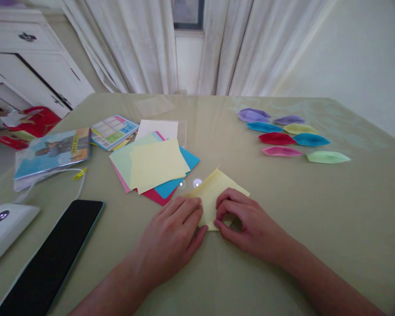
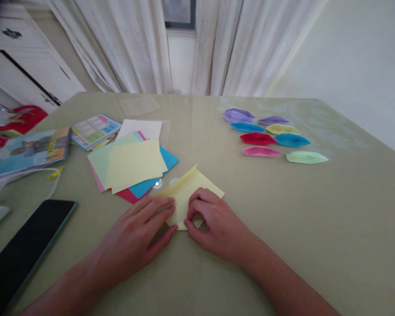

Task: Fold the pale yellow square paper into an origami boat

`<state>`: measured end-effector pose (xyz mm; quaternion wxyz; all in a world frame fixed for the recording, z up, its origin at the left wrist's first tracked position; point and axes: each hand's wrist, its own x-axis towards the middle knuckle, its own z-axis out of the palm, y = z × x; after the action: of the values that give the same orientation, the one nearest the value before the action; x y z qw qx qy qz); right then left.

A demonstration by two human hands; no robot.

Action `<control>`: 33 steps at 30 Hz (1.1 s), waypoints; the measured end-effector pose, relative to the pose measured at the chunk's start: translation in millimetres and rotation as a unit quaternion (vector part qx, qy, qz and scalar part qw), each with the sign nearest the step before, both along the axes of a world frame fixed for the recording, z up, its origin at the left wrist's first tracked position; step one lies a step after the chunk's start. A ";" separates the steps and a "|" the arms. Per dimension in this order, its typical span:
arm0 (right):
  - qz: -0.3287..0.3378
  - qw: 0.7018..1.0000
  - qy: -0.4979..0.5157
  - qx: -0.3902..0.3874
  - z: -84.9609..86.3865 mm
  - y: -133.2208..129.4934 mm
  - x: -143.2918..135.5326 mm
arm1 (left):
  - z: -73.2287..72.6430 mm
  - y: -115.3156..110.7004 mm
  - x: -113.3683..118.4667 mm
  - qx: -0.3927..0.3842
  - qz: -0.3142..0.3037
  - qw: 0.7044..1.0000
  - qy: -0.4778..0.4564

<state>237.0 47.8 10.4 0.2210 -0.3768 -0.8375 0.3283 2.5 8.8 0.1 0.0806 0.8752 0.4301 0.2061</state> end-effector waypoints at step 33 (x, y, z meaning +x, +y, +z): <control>0.022 0.998 -0.011 -0.049 5.5 1.4 4.1 | 16.3 -1.8 -5.9 -0.088 -0.102 0.991 -0.025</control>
<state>241.1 49.2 15.9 0.1857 -0.3720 -0.8309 0.3699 -3.4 7.0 16.4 0.1882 0.8986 0.3533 0.1798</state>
